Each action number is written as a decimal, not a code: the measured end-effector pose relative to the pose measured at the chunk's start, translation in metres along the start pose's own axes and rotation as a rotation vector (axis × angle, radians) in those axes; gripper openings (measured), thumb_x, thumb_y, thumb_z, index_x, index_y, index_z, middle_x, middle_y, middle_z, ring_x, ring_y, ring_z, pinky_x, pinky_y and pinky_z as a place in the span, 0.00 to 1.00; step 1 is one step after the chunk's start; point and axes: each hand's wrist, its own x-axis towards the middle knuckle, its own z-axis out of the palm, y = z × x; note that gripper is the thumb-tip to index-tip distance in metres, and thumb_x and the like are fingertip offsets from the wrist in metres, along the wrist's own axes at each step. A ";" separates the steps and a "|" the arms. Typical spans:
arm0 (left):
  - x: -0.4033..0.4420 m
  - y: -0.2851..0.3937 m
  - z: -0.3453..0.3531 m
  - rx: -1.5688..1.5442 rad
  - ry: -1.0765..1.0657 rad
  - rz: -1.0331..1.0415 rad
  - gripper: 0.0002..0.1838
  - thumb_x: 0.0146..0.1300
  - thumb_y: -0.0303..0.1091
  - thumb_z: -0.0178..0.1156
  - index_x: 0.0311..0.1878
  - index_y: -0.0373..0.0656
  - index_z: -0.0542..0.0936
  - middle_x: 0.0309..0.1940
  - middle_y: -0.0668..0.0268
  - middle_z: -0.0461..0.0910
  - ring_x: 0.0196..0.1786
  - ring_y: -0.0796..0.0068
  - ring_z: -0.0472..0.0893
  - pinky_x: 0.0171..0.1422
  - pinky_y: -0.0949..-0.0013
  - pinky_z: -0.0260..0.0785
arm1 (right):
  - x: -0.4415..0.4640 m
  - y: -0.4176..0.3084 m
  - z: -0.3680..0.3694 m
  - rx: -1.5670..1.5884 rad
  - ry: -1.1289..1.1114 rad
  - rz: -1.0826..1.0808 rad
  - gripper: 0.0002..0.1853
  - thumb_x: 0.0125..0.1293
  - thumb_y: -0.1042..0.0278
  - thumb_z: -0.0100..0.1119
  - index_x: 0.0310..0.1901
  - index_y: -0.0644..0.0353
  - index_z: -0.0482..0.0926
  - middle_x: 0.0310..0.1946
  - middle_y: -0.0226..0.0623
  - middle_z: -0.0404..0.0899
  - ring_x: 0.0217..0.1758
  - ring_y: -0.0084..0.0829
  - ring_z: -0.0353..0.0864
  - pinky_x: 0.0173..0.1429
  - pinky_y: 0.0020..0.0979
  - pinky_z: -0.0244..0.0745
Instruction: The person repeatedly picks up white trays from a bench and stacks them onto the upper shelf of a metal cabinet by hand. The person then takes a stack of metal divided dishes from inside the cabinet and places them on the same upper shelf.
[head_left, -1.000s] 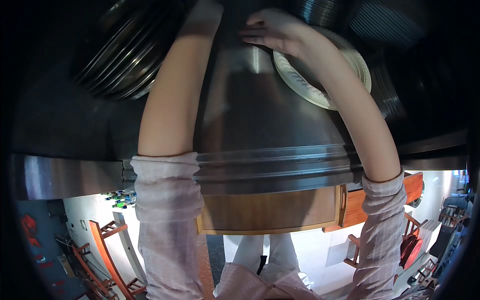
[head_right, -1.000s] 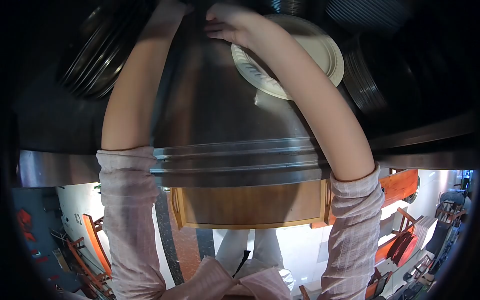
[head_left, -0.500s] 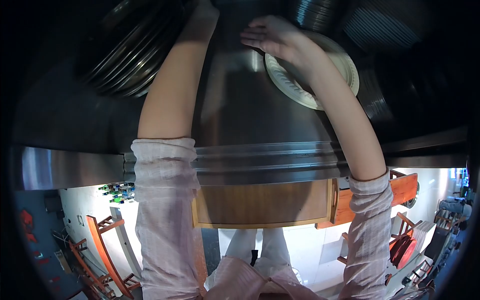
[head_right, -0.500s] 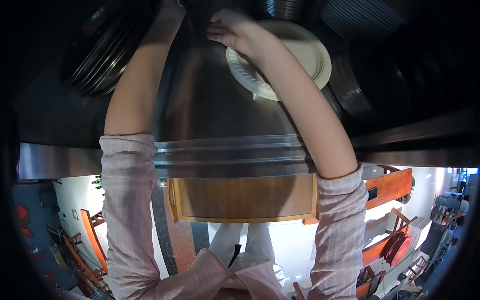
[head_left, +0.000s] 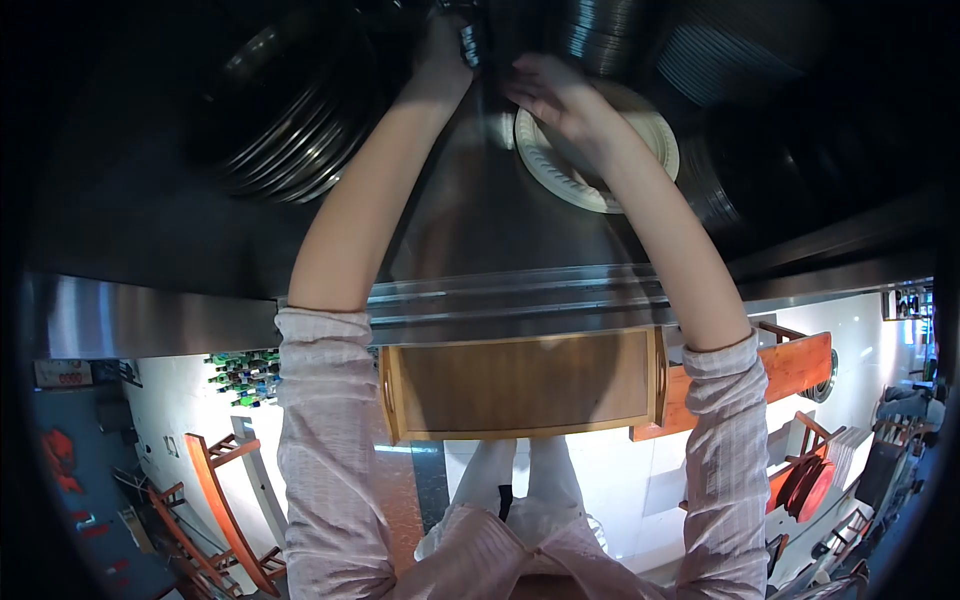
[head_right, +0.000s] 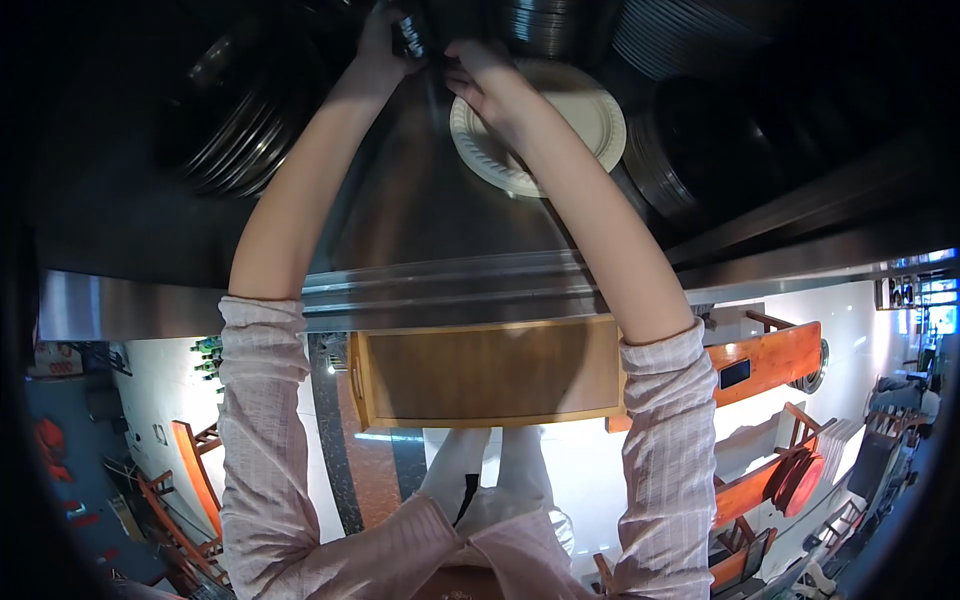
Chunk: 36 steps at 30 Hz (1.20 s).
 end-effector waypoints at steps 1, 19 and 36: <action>-0.005 -0.013 0.027 0.000 -0.003 -0.003 0.26 0.65 0.62 0.51 0.44 0.50 0.84 0.36 0.54 0.83 0.40 0.65 0.81 0.39 0.49 0.71 | -0.004 -0.002 0.001 0.001 0.003 -0.002 0.13 0.70 0.71 0.50 0.52 0.68 0.70 0.54 0.50 0.73 0.60 0.42 0.75 0.62 0.34 0.77; -0.133 -0.046 0.241 0.449 0.892 -0.231 0.16 0.60 0.40 0.56 0.48 0.41 0.71 0.42 0.60 0.75 0.49 0.59 0.77 0.62 0.47 0.67 | -0.038 0.004 -0.007 -0.017 0.099 -0.037 0.20 0.71 0.58 0.53 0.56 0.66 0.71 0.49 0.37 0.76 0.51 0.29 0.75 0.59 0.31 0.70; -0.294 -0.083 0.335 0.641 0.671 -0.515 0.11 0.58 0.34 0.60 0.42 0.39 0.78 0.32 0.69 0.76 0.37 0.78 0.77 0.46 0.68 0.71 | -0.245 0.020 0.024 0.162 -0.244 0.332 0.29 0.62 0.49 0.66 0.57 0.62 0.72 0.47 0.40 0.80 0.49 0.31 0.81 0.58 0.35 0.75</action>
